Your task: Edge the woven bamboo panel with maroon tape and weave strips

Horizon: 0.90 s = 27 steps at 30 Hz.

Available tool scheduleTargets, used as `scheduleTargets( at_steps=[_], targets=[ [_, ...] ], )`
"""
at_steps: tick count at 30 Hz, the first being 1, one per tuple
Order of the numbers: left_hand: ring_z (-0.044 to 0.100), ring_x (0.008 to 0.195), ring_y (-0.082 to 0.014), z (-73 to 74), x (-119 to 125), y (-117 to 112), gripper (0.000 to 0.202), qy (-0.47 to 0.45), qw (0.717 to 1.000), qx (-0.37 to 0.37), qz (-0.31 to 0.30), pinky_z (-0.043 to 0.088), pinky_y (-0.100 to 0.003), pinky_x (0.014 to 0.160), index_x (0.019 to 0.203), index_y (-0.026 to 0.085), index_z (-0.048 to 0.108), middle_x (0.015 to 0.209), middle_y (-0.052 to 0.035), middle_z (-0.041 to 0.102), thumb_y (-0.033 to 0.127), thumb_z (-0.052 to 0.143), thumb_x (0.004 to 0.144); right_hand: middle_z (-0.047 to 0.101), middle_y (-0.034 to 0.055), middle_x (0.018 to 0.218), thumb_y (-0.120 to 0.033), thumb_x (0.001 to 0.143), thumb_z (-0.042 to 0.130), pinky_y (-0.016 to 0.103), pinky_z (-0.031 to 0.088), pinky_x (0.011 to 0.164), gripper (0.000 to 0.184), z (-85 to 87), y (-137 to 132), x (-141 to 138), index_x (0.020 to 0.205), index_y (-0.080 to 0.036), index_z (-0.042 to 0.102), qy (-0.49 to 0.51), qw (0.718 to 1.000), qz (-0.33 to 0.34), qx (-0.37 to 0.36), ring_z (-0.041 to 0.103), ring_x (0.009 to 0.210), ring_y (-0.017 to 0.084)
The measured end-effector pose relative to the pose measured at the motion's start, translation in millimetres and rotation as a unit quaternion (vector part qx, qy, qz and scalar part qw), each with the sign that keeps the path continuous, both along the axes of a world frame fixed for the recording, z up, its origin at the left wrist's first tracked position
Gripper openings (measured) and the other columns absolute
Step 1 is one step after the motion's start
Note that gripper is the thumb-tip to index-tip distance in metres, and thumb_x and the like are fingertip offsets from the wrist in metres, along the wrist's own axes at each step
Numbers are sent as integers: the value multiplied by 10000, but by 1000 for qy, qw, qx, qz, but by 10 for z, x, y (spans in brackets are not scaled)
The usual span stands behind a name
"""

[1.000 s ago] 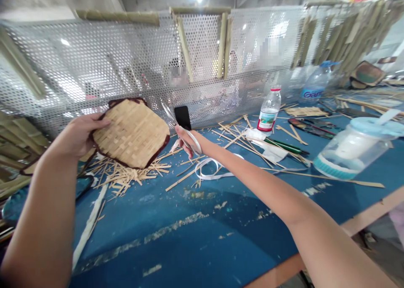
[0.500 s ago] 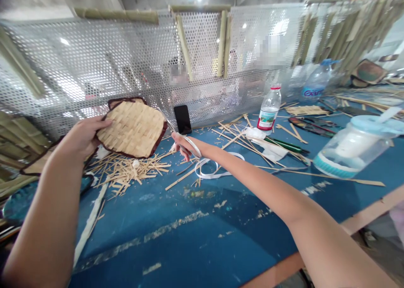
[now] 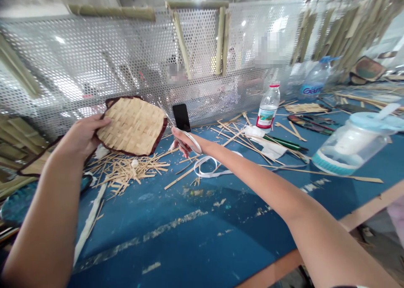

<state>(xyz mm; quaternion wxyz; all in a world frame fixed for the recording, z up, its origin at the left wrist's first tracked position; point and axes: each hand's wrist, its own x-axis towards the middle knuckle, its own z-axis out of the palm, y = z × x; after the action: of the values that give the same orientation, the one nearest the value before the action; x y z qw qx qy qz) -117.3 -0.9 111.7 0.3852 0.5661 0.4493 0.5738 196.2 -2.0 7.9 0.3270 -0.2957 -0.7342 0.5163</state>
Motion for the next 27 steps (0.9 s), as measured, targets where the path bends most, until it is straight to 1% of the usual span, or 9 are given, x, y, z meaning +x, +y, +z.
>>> scheduleTargets(
  at_steps=[4, 6, 8, 11, 14, 18, 22, 24, 27],
  targets=[
    [688, 750, -190, -8, 7, 5, 311, 4, 1000, 5, 2, 584, -245, 630, 893, 136, 715, 887, -50, 758, 168, 772, 588, 521, -23, 451, -804, 918, 295, 246, 481, 524, 710, 96, -188, -37, 779, -162, 564, -3, 996, -48, 81, 549, 423, 124],
    [699, 792, -210, -13, 20, 10, 330, 4, 1000, 2, 2, 600, -273, 657, 928, 149, 717, 912, -53, 758, 184, 770, 605, 522, -19, 439, -805, 918, 294, 237, 459, 494, 710, 140, -254, -55, 751, -164, 550, -2, 993, -73, 97, 551, 411, 125],
    [706, 865, -232, -12, 38, 7, 314, 2, 1000, 3, -1, 616, -305, 730, 943, 172, 719, 950, -63, 757, 201, 763, 634, 520, -18, 427, -824, 898, 310, 241, 445, 461, 710, 165, -269, -56, 736, -173, 542, 5, 992, -87, 91, 536, 386, 128],
    [706, 941, -253, 12, 70, -21, 269, 2, 1000, 7, -1, 618, -342, 835, 928, 184, 717, 957, -73, 757, 194, 734, 660, 511, -13, 403, -889, 838, 280, 246, 420, 420, 759, 160, -188, -20, 733, -184, 542, -22, 996, -74, 51, 532, 363, 140],
    [713, 930, -262, 52, 95, -73, 270, 2, 1000, 9, 0, 621, -379, 870, 938, 171, 723, 939, -80, 761, 187, 716, 668, 521, -6, 429, -944, 775, 217, 250, 413, 402, 833, 133, -44, 35, 752, -185, 558, -38, 998, -47, 3, 546, 373, 147],
    [716, 950, -258, 103, 89, -132, 221, -3, 1000, 22, 15, 614, -387, 919, 915, 206, 731, 951, -64, 766, 184, 720, 696, 553, -9, 502, -965, 744, 216, 257, 464, 451, 880, 100, 116, 97, 848, -181, 603, -22, 998, 12, -49, 588, 437, 153],
    [724, 922, -229, 136, 56, -149, 227, -6, 999, 26, 47, 618, -363, 901, 915, 167, 717, 875, -41, 763, 135, 678, 693, 568, -10, 538, -960, 749, 190, 249, 479, 493, 898, 69, 175, 115, 899, -182, 612, -29, 998, 21, -50, 610, 485, 150],
    [727, 875, -213, 143, 47, -148, 243, -5, 999, 21, 46, 622, -336, 869, 932, 136, 712, 858, -43, 760, 124, 665, 694, 558, -15, 540, -954, 757, 187, 250, 475, 496, 899, 68, 157, 105, 909, -176, 612, -30, 998, 28, -48, 604, 482, 147],
    [723, 826, -198, 143, 45, -145, 273, -3, 999, 14, 35, 624, -291, 819, 956, 131, 714, 877, -45, 762, 126, 692, 684, 546, -18, 534, -930, 789, 216, 253, 466, 500, 876, 102, 76, 80, 925, -160, 610, -30, 998, 36, -35, 589, 473, 142]
  ],
)
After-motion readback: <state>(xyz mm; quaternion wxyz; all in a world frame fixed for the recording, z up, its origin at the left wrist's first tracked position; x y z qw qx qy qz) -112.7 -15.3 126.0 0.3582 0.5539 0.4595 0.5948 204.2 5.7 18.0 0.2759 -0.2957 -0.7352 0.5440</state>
